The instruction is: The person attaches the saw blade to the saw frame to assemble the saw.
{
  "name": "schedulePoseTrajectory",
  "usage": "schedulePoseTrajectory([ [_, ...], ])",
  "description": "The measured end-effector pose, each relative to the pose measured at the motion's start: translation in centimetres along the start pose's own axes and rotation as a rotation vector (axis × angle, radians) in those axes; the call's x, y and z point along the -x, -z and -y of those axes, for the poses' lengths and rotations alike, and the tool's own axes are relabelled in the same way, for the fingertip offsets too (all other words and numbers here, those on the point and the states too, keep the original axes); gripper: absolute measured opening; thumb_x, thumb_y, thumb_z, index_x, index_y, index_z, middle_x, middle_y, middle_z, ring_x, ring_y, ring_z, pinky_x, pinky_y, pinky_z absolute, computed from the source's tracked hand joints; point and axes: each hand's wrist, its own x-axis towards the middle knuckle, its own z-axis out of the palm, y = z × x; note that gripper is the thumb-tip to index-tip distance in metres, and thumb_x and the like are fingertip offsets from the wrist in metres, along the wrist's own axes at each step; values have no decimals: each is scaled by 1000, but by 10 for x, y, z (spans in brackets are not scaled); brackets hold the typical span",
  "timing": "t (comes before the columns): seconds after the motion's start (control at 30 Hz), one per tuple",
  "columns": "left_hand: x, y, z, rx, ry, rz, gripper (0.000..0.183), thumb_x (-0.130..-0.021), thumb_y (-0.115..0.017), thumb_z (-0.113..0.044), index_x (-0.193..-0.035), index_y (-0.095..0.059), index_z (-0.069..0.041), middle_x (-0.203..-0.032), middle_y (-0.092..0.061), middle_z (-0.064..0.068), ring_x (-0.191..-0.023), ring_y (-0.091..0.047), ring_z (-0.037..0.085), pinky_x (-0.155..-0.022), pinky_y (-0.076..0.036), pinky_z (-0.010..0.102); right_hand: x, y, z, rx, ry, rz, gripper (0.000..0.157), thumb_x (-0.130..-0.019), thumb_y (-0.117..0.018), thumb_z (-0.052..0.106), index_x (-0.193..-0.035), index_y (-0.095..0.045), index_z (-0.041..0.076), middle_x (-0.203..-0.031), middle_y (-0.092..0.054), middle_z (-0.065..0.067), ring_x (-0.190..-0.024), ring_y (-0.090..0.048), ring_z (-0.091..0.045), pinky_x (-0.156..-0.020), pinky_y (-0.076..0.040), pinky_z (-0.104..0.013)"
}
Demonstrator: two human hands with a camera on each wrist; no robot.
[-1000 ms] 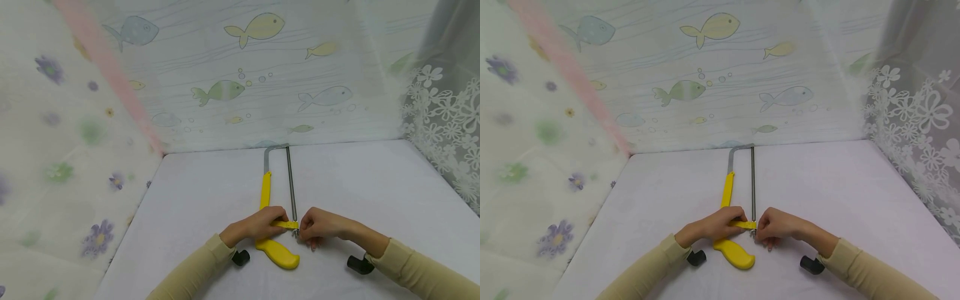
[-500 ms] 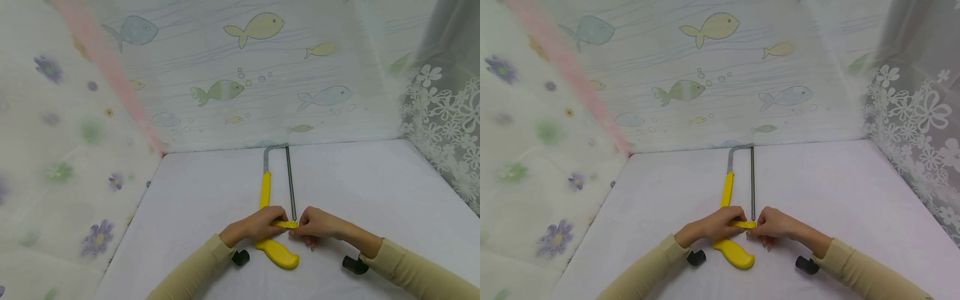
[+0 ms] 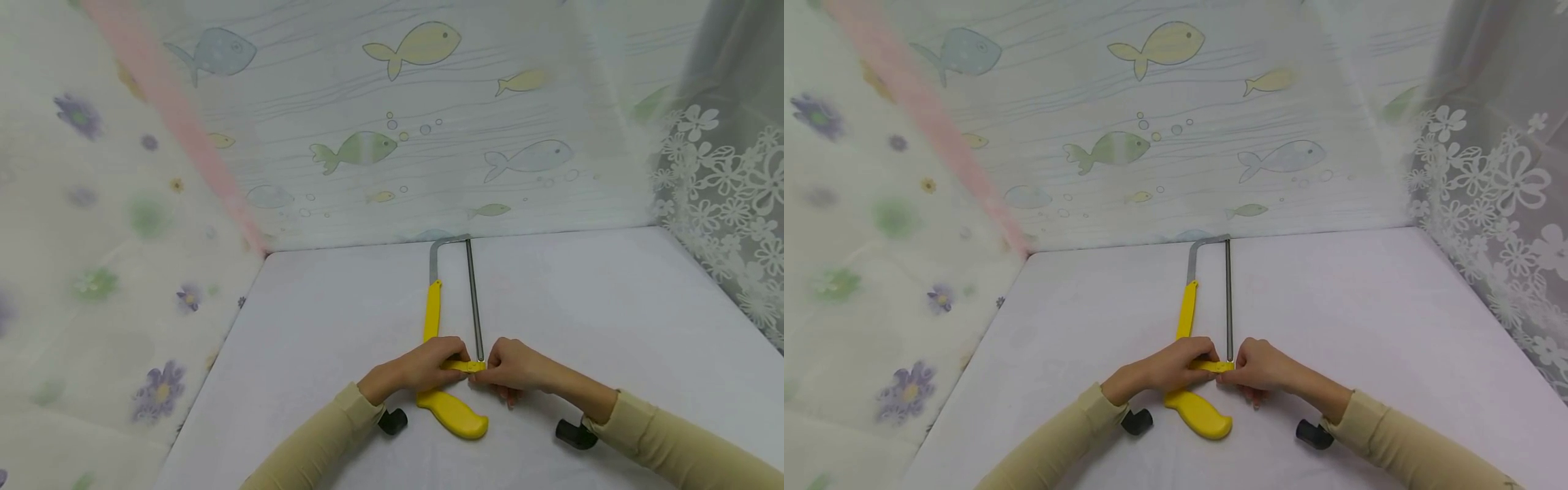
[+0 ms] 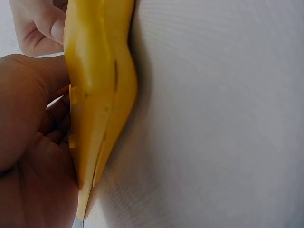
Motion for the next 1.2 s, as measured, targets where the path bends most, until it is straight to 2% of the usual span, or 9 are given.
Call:
schedulePoseTrajectory([
  [0.47,-1,0,2,-15,-32,-7,11,-93,-60,-24,-100,-54,-19,-94,-53,-12,-84,-49,1,-78,-40,11,-1,-3,7,52,-31,-11,30,-82,-62,22,-58,-62,4,-43,-51,-3,-36,-54,-17,-38,-43,-27],
  [0.87,-1,-1,5,-8,-15,9,13,-93,-60,-26,-102,-54,-20,-94,-54,-13,-83,-49,2,-77,-41,12,-3,4,0,-89,-10,142,32,-90,-59,21,-67,-65,0,-52,-55,-4,-41,-54,-16,-40,-36,-21],
  [1.07,0,2,4,15,-10,20,13,-93,-60,-26,-103,-54,-19,-96,-54,-12,-85,-49,2,-78,-41,12,-1,5,-3,-60,-35,95,32,-88,-62,28,-67,-66,4,-47,-46,0,-39,-40,-12,-39,-31,-22],
  [1.2,0,2,4,19,-10,9,14,-92,-61,-25,-103,-54,-19,-97,-55,-12,-85,-50,2,-79,-41,12,-1,5,-4,-59,-34,74,31,-87,-63,31,-69,-67,5,-46,-45,0,-39,-39,-12,-39,-30,-23],
])
